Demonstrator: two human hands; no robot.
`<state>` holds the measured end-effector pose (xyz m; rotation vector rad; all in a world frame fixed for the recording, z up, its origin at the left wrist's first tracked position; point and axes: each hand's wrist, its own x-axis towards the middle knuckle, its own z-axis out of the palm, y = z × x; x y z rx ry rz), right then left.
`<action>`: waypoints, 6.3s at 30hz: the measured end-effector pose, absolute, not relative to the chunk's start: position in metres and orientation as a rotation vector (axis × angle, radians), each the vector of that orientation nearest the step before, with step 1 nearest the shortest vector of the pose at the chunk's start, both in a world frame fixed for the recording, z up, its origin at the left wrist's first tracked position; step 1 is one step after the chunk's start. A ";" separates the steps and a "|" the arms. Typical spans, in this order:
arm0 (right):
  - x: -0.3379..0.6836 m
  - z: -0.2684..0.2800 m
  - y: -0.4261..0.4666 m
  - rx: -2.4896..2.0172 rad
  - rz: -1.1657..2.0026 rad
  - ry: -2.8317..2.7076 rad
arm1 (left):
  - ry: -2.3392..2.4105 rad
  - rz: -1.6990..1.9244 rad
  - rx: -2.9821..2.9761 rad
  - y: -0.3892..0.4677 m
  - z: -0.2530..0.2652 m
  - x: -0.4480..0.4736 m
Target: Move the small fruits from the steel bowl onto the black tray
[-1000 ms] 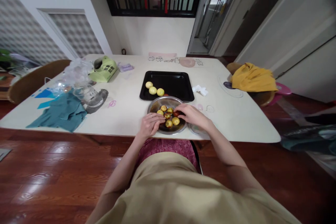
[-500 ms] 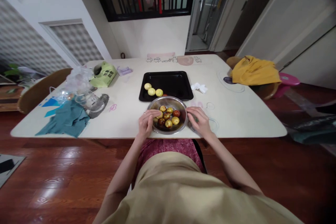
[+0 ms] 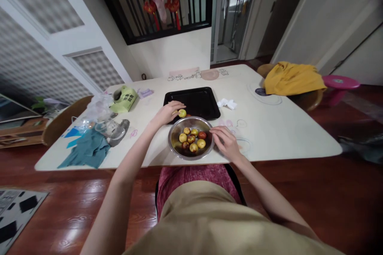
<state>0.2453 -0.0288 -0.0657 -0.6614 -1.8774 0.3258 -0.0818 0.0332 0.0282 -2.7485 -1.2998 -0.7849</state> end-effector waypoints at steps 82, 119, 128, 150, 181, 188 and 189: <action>0.245 -0.065 -0.029 -0.695 0.253 -1.907 | -1.605 -1.143 -2.757 -0.112 -0.028 0.016; 0.246 -0.067 -0.027 -0.668 0.264 -1.893 | -1.567 -1.015 -2.729 -0.109 -0.021 -0.009; 0.246 -0.067 -0.027 -0.653 0.238 -1.897 | -1.645 -1.321 -2.527 -0.101 -0.017 -0.027; 0.247 -0.067 -0.028 -0.647 0.250 -1.905 | -1.837 -0.907 -2.377 0.037 -0.045 -0.096; 0.246 -0.068 -0.027 -0.654 0.252 -1.903 | -1.478 -1.418 -2.661 -0.083 -0.016 -0.035; 0.246 -0.069 -0.027 -0.656 0.257 -1.901 | -1.456 -1.417 -2.722 -0.087 -0.019 -0.033; 0.246 -0.069 -0.027 -0.656 0.257 -1.903 | -1.461 -1.417 -2.728 -0.087 -0.019 -0.033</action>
